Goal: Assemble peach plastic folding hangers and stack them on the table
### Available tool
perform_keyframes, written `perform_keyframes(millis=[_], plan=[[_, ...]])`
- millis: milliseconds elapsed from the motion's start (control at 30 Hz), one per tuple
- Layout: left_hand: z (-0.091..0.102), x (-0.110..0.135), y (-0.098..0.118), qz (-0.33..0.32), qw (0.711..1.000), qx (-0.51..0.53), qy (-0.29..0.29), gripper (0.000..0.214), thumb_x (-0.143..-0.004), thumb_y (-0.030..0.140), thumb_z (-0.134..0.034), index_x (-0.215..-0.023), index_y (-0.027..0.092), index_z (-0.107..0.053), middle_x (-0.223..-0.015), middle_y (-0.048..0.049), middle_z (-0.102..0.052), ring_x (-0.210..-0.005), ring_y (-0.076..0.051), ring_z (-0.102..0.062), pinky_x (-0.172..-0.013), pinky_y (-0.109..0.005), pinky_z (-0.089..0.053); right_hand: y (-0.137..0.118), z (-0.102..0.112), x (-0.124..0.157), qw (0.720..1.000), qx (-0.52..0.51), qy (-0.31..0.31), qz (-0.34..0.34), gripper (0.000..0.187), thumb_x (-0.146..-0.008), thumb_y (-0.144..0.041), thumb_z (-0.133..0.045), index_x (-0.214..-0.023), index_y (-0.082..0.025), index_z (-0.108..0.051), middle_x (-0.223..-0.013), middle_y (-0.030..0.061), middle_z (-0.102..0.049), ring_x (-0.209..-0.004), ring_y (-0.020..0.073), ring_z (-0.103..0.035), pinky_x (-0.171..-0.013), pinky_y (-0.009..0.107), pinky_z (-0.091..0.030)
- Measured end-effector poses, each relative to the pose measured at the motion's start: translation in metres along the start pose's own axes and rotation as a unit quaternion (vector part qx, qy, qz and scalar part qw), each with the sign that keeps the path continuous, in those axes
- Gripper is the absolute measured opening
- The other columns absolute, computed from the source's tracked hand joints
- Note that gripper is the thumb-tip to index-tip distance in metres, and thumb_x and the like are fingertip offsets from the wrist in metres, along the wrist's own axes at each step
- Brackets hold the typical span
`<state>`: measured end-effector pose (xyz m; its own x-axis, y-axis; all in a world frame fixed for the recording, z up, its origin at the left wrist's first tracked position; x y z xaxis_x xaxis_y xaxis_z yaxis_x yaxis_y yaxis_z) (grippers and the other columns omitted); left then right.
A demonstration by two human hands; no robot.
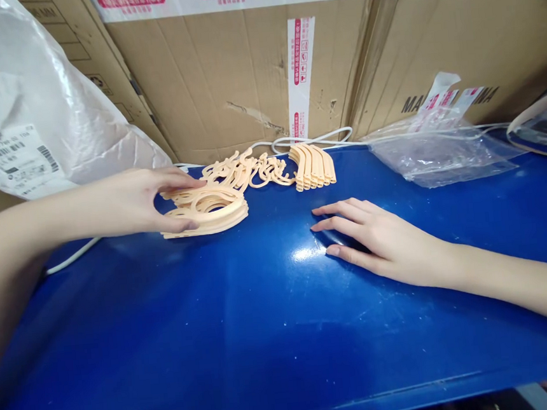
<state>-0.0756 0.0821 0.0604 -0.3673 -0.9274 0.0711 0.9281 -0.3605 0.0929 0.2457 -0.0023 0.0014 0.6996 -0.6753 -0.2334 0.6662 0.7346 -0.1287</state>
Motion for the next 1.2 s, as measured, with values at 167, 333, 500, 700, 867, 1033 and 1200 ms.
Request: perform_keyframes(millis=[167,333,500,700,867,1033,1200], plan=[[-0.004,-0.002,0.002,0.011,1.0,-0.015,-0.025,0.082,-0.059,0.065,-0.054,-0.129,0.022,-0.059,-0.126,-0.0006,-0.062,-0.112,-0.026,-0.058,-0.095,-0.03,-0.043,0.0,0.0,0.0,1.0,-0.004,0.005,0.006,0.035,-0.098,-0.038,-0.043,-0.124,-0.021,-0.057,-0.135,0.0118,-0.054,-0.123,0.0258,-0.051,-0.1,0.046,-0.043],[-0.004,-0.004,0.002,0.009,0.999,-0.022,-0.026,0.082,-0.057,0.062,-0.053,-0.128,0.022,-0.06,-0.128,0.0002,-0.061,-0.115,-0.026,-0.056,-0.097,-0.031,-0.041,0.0,0.0,0.0,1.0,0.001,0.003,0.004,0.035,-0.098,-0.039,-0.042,-0.125,-0.021,-0.057,-0.135,0.011,-0.053,-0.122,0.0245,-0.05,-0.1,0.044,-0.042],[-0.008,-0.005,-0.002,0.011,0.999,-0.031,-0.034,0.082,-0.059,0.064,-0.053,-0.13,0.024,-0.057,-0.127,0.0002,-0.061,-0.115,-0.027,-0.057,-0.102,-0.033,-0.038,0.0,0.0,0.0,1.0,0.004,0.002,0.003,0.035,-0.098,-0.039,-0.042,-0.125,-0.021,-0.056,-0.136,0.0107,-0.053,-0.123,0.0243,-0.05,-0.1,0.044,-0.042],[-0.01,-0.006,-0.004,0.013,0.998,-0.052,-0.035,0.084,-0.058,0.064,-0.053,-0.13,0.023,-0.057,-0.13,-0.0001,-0.06,-0.116,-0.027,-0.057,-0.099,-0.032,-0.041,0.0,0.0,0.0,1.0,0.004,0.001,0.005,0.035,-0.098,-0.039,-0.042,-0.125,-0.021,-0.057,-0.136,0.0109,-0.053,-0.123,0.024,-0.05,-0.1,0.044,-0.042],[-0.011,-0.006,-0.005,-0.001,0.998,-0.057,-0.031,0.081,-0.062,0.065,-0.053,-0.131,0.024,-0.056,-0.129,0.0002,-0.062,-0.113,-0.026,-0.059,-0.094,-0.031,-0.044,0.0,0.0,0.001,1.0,0.009,-0.003,0.001,0.035,-0.099,-0.039,-0.041,-0.125,-0.021,-0.056,-0.136,0.0103,-0.052,-0.123,0.0232,-0.049,-0.101,0.043,-0.041],[-0.011,-0.006,-0.005,-0.003,0.998,-0.056,-0.025,0.083,-0.06,0.066,-0.053,-0.131,0.023,-0.056,-0.129,-0.0003,-0.061,-0.114,-0.024,-0.059,-0.095,-0.03,-0.043,0.0,-0.001,0.001,1.0,0.009,-0.005,0.003,0.036,-0.099,-0.04,-0.041,-0.126,-0.021,-0.055,-0.137,0.0101,-0.052,-0.123,0.0227,-0.049,-0.101,0.043,-0.041],[-0.012,-0.005,-0.003,0.001,0.998,-0.057,-0.029,0.085,-0.061,0.07,-0.05,-0.132,0.023,-0.055,-0.13,-0.0012,-0.061,-0.114,-0.026,-0.059,-0.095,-0.031,-0.043,0.0,-0.001,0.001,1.0,0.007,-0.004,0.001,0.036,-0.099,-0.04,-0.04,-0.125,-0.021,-0.056,-0.136,0.0106,-0.052,-0.124,0.0236,-0.049,-0.101,0.044,-0.041]])
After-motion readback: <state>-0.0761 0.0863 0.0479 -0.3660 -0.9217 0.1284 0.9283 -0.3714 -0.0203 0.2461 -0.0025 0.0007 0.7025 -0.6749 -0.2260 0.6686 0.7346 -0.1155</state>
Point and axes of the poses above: each hand's wrist, its own x-axis away from the middle knuckle, its own z-axis out of the back of the hand, y = z × x, the point moved 3 cm from there along -x, towards the middle knuckle
